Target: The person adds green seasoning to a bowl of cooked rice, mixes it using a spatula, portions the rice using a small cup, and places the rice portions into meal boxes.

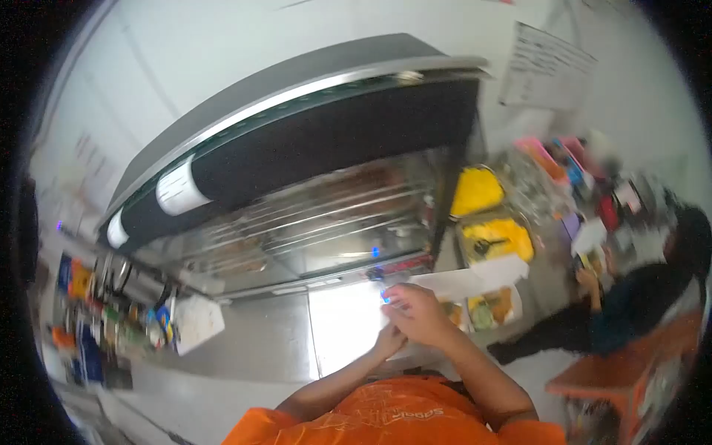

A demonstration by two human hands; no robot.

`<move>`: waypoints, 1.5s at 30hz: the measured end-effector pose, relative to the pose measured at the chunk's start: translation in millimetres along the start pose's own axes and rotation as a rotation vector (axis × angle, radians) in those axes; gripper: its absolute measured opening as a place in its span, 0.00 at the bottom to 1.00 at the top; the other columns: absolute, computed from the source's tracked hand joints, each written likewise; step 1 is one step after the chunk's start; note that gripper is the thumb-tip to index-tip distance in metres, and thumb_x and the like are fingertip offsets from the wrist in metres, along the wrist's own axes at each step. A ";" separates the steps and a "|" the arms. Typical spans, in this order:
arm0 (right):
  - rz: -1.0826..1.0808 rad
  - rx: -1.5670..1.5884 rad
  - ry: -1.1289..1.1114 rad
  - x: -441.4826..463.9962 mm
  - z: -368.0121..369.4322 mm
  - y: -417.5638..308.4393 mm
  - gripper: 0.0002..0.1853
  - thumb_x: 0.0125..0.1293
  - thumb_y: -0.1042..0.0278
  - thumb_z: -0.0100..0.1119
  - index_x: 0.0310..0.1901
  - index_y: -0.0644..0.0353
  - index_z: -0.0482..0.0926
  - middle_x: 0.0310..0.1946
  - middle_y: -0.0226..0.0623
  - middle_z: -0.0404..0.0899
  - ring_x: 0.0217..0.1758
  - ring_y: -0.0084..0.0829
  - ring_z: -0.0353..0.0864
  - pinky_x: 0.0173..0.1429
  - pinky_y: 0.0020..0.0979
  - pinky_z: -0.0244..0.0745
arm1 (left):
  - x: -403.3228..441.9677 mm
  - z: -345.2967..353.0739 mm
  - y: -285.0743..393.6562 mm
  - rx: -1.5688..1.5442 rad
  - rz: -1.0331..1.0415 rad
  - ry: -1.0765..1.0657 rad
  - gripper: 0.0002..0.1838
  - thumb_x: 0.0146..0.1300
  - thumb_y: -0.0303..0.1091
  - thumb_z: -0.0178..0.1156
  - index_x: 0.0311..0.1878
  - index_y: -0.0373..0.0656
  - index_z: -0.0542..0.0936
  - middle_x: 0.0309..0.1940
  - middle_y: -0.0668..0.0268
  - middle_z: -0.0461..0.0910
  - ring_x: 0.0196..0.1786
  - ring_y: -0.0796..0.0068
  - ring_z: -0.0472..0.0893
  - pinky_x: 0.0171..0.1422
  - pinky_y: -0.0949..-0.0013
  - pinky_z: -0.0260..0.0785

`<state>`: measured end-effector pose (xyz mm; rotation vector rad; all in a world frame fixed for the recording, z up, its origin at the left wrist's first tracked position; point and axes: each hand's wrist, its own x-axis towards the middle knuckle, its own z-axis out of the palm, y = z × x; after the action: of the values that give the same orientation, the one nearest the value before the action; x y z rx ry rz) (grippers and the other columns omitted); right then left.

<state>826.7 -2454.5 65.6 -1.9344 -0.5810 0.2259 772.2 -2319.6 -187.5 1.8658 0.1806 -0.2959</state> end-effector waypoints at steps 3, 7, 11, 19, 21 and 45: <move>-0.581 0.114 -0.180 53.3 5.4 -82.5 0.18 0.61 0.68 0.68 0.54 0.53 0.83 0.68 0.47 0.65 0.69 0.43 0.68 0.69 0.42 0.67 | 31.8 33.8 -36.7 -0.063 0.425 0.199 0.26 0.68 0.42 0.61 0.64 0.38 0.72 0.44 0.59 0.86 0.47 0.65 0.85 0.50 0.64 0.75; -0.777 0.074 -0.200 113.1 42.2 -173.3 0.25 0.62 0.64 0.67 0.62 0.50 0.78 0.76 0.46 0.49 0.75 0.49 0.59 0.73 0.48 0.62 | 5.6 -19.9 -2.2 -0.053 0.030 0.125 0.22 0.67 0.33 0.60 0.62 0.37 0.73 0.50 0.59 0.84 0.51 0.70 0.83 0.55 0.67 0.74; -0.772 0.219 -0.198 152.4 73.0 -197.0 0.30 0.64 0.61 0.66 0.67 0.53 0.72 0.74 0.48 0.54 0.74 0.48 0.60 0.75 0.44 0.60 | -3.8 -62.7 -47.1 -0.172 0.021 0.185 0.16 0.66 0.29 0.60 0.55 0.35 0.77 0.46 0.60 0.84 0.48 0.73 0.83 0.54 0.69 0.75; -0.292 0.279 -0.041 64.2 17.7 -39.6 0.27 0.65 0.65 0.66 0.64 0.64 0.74 0.65 0.38 0.66 0.64 0.28 0.71 0.63 0.31 0.71 | -112.9 -146.4 -59.4 -0.516 -0.136 0.477 0.07 0.69 0.31 0.59 0.46 0.41 0.80 0.38 0.68 0.82 0.38 0.79 0.78 0.44 0.75 0.73; 0.055 0.577 0.181 32.7 -5.6 14.1 0.19 0.68 0.73 0.61 0.59 0.68 0.78 0.57 0.37 0.76 0.59 0.24 0.76 0.63 0.27 0.71 | -130.1 -157.7 -58.7 -0.580 -0.239 0.495 0.06 0.71 0.34 0.59 0.46 0.43 0.79 0.38 0.67 0.83 0.38 0.77 0.80 0.42 0.72 0.74; 0.911 -0.090 1.161 -188.0 -218.8 348.7 0.20 0.61 0.54 0.68 0.41 0.66 0.85 0.36 0.49 0.85 0.44 0.43 0.85 0.51 0.38 0.77 | 18.9 -55.7 28.9 -0.158 0.113 0.293 0.10 0.66 0.26 0.60 0.50 0.42 0.75 0.51 0.63 0.80 0.48 0.74 0.78 0.53 0.69 0.71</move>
<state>856.1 -2837.7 -173.4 -1.9092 1.0680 -0.3706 804.4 -2276.0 -150.6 1.7471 0.2885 0.0700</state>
